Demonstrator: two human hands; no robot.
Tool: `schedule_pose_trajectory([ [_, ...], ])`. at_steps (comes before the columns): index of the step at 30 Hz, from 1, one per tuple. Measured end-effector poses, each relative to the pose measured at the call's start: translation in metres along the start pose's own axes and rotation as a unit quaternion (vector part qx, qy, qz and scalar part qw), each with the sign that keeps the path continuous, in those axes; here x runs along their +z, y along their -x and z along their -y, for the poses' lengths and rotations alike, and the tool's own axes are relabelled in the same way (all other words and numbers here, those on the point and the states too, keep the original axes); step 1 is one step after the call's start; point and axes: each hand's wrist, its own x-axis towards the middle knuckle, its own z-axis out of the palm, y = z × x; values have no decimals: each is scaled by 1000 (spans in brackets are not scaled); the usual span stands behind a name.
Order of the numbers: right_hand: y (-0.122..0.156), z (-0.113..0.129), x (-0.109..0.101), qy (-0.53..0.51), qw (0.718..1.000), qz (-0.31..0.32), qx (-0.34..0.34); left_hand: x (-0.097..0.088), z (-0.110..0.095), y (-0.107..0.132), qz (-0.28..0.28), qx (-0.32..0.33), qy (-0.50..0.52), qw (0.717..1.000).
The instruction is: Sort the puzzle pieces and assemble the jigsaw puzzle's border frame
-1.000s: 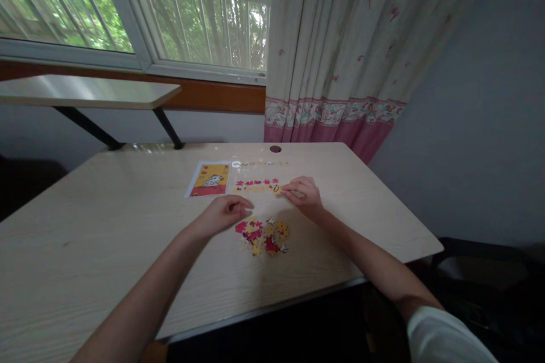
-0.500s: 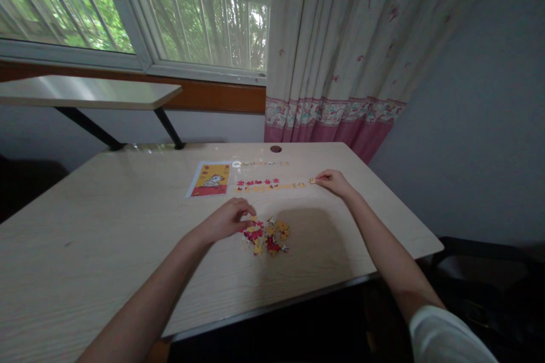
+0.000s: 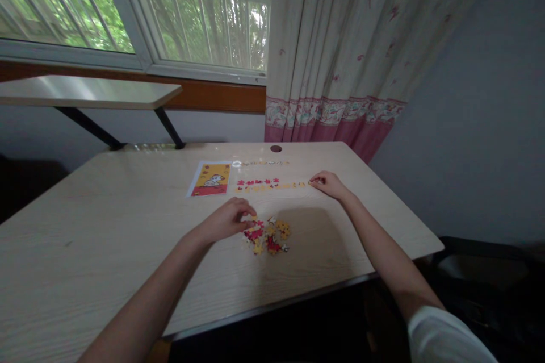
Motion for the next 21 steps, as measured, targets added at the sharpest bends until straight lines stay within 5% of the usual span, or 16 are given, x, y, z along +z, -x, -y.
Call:
schedule_pose_trajectory([
  [10,1,14,0,38,997,-50,-40,0,-5,-1,-43,-18,-14,999],
  [14,3,48,11,46,991,-98,-84,5,-8,-4,-109,-56,-9,992],
  [21,22,127,50,-14,974,-77,-214,18,-17,-9,-170,-123,173,962],
])
